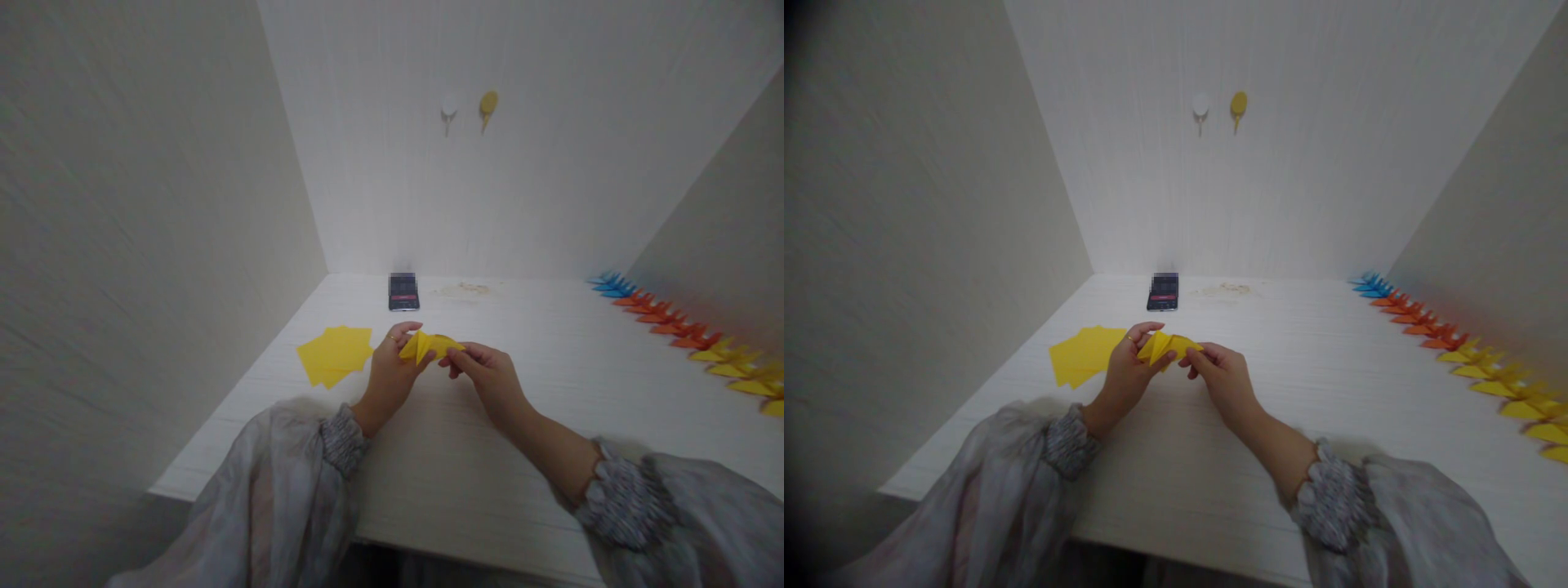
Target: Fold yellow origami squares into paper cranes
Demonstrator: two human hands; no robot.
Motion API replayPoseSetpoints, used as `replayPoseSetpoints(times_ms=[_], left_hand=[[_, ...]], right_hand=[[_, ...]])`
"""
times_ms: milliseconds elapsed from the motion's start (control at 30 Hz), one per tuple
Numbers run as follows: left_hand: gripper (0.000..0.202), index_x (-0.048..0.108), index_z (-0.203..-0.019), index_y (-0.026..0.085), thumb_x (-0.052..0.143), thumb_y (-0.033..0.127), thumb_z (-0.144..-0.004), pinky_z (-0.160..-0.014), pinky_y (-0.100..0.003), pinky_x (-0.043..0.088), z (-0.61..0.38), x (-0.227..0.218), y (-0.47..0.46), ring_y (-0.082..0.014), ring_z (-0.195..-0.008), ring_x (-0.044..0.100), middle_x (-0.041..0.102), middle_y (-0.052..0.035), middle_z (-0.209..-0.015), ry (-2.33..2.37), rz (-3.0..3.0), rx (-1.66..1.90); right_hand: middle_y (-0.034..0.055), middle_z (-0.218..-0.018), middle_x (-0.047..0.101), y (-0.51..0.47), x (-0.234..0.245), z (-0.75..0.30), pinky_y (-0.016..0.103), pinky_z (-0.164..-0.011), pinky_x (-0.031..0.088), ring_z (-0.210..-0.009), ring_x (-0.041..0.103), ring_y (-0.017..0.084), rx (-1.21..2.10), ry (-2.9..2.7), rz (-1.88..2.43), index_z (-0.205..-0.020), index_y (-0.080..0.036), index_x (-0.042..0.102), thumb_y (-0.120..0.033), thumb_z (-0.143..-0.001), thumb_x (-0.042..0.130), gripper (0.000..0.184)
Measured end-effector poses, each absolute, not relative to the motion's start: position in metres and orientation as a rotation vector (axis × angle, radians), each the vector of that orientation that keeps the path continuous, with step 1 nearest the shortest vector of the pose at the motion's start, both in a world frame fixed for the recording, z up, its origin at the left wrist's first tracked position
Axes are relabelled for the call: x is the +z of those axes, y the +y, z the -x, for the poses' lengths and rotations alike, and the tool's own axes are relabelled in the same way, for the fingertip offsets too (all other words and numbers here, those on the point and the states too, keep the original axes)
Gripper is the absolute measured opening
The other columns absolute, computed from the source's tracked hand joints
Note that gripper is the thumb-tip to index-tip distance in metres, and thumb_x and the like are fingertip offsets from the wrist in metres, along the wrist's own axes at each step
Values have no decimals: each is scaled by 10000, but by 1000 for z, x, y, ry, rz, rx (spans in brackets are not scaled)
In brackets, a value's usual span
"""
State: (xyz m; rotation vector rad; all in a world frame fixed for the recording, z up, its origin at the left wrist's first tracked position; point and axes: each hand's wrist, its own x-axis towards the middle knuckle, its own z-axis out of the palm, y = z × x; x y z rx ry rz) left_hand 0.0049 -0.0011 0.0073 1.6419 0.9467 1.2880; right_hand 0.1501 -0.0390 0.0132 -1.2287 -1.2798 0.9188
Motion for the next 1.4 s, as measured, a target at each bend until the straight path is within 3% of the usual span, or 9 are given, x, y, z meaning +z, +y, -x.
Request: replayPoseSetpoints(times_ms=[500,1033,1233,1400], left_hand=[[355,493,-996,183,614,243,-668,-532,-195,386,-5,9,-2,-85,-584,510,542,34,-658,1035,-1664,1376],[514,450,-1015,176,696,280,-575,-526,-211,434,-3,8,2,-97,-559,545,576,25,-660,893,-1417,1237],[511,464,-1004,168,702,277,-566,-542,-227,450,-2,8,4,-116,-595,572,603,0,-701,943,-1382,1250],[506,471,-999,167,701,300,-568,-536,-221,442,-3,7,3,-107,-583,560,598,6,-696,948,-1425,1252]], right_hand=[[-5,-549,577,-38,20,-150,241,-515,345,-491,434,93,903,-1203,1273,-625,-162,649,-367,-707,572,234],[-2,-551,580,-37,12,-158,247,-522,366,-486,467,97,870,-1327,1217,-635,-166,628,-356,-744,534,238],[-1,-541,554,-35,12,-161,252,-541,375,-501,465,103,853,-1332,1187,-644,-163,622,-409,-790,458,330],[-3,-570,567,-36,15,-153,226,-474,359,-473,440,88,934,-1266,1221,-653,-160,583,-417,-690,588,260]])
